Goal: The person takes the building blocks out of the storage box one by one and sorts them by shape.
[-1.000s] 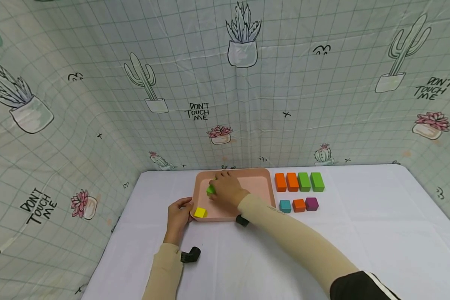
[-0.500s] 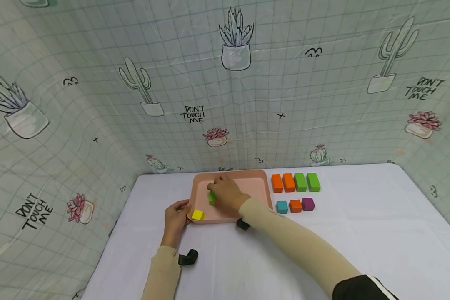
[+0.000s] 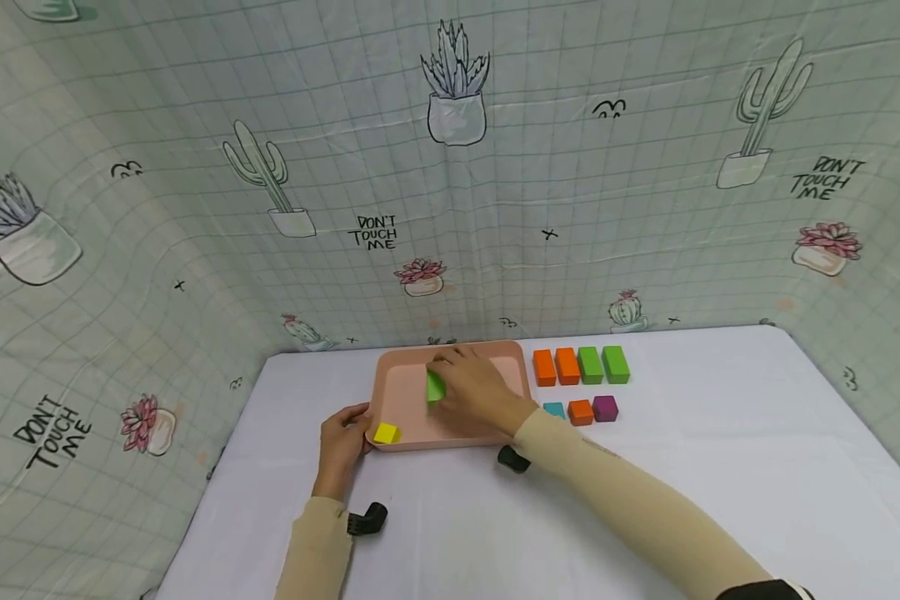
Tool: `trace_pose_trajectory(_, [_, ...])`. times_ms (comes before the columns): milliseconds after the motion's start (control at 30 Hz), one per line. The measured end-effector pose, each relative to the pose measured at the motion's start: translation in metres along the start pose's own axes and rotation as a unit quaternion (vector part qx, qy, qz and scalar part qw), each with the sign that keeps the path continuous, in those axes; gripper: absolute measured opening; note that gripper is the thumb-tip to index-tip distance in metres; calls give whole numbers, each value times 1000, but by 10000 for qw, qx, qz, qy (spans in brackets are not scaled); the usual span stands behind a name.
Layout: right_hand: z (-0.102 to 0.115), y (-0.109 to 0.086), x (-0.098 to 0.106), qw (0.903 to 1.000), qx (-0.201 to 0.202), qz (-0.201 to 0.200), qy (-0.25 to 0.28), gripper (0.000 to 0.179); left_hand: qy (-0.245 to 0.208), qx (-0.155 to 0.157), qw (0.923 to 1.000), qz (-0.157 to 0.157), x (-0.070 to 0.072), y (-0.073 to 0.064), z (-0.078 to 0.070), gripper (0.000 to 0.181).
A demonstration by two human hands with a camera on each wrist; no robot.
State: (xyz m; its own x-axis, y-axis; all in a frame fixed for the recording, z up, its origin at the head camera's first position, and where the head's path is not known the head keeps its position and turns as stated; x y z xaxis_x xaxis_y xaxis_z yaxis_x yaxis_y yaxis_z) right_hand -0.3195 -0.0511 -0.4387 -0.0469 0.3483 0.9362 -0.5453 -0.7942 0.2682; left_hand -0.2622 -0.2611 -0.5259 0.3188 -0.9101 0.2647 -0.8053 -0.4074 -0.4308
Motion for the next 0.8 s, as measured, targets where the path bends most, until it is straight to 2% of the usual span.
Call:
trace_pose_trajectory(233, [-14, -42, 35, 9987, -100, -499, -85, 52, 59, 116, 9999, -39, 0, 0, 2, 31])
trace_pose_trajectory(467, [-37, -90, 66, 9933, -192, -1134, -72, 61, -42, 53, 10000, 13, 0, -3, -2, 32])
trace_pose_trajectory(800, [-78, -161, 91, 9880, -508, -1344, -566, 65, -35, 96, 9999, 1, -1, -2, 0, 31])
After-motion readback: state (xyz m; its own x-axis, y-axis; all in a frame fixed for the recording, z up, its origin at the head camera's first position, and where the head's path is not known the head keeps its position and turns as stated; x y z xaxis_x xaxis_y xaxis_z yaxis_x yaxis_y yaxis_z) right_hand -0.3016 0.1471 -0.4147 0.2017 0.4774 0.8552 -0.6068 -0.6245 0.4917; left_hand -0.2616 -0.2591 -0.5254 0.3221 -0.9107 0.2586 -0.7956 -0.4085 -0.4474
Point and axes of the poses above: each hand's wrist, its own y-axis towards the middle knuckle, its own x-axis out of the back of the hand, z = x × y, the point moved 10 cm from there along y, towards the middle knuckle, and after that the axes turned 15 degrees about x, right-handed, at the moved point
